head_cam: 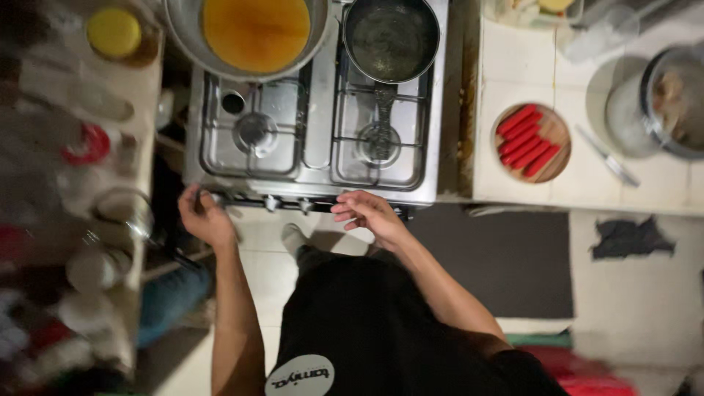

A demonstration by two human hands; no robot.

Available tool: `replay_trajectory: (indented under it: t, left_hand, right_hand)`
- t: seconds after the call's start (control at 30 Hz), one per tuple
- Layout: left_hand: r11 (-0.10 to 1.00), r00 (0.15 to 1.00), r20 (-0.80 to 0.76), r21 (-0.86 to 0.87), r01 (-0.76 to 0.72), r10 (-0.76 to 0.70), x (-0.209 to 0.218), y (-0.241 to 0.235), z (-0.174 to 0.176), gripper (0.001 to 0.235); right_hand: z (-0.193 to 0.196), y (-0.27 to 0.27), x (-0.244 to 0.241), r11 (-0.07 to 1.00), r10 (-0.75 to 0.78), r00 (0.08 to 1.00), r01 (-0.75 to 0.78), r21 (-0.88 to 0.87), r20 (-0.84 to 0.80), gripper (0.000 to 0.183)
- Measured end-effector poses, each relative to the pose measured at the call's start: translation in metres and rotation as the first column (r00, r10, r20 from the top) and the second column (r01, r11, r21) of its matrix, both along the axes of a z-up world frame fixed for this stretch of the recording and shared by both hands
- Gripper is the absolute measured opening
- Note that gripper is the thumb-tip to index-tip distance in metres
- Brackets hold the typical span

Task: The person washes a cutting board in a sink with a sponge, rinses it under a faucet, and then prepares a marinade by handling meat in a bowl and pouring oil into a pan.

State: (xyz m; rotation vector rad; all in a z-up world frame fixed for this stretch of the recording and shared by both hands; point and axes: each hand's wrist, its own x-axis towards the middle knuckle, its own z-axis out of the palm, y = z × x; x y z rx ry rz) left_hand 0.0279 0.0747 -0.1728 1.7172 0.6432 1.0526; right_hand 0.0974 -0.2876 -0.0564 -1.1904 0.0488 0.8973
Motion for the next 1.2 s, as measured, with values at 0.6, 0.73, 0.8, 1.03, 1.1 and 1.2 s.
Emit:
replay_trajectory:
  t: [0.6,0.73,0.8,1.03,1.1,1.2]
  left_hand:
    - [0.997,0.993,-0.1,-0.061,0.052,-0.058,0.024,-0.148,0.122,0.03]
    - [0.987,0.985,0.087,0.064,0.147,-0.152,0.088,-0.123,0.151,0.089]
    - [0.981,0.985,0.0,0.095,0.169,-0.17,0.123,-0.099,0.157,0.095]
    - [0.971,0.989,-0.145,0.23,0.069,-0.036,0.191,-0.049,0.152,0.027]
    - [0.972,0.991,-0.119,0.218,0.085,-0.06,0.188,-0.048,0.158,0.025]
    - [0.927,0.998,0.013,0.371,0.054,-0.063,0.187,-0.051,0.174,0.024]
  right_hand:
    - [0.007,-0.054,0.004,0.924,0.383,0.913,-0.381,-0.043,0.14,0.037]
    - [0.014,-0.053,0.004,0.938,0.348,0.925,-0.341,-0.07,0.154,0.037]
    - [0.015,-0.053,0.004,0.943,0.328,0.931,-0.315,-0.103,0.159,0.035]
    - [0.015,-0.051,0.009,0.986,0.122,0.986,-0.107,-0.127,0.114,0.032]
    - [0.012,-0.049,0.005,0.988,0.071,0.993,-0.057,-0.144,0.093,0.033]
    - [0.013,-0.044,0.001,0.983,0.052,0.995,-0.036,-0.179,0.084,0.033]
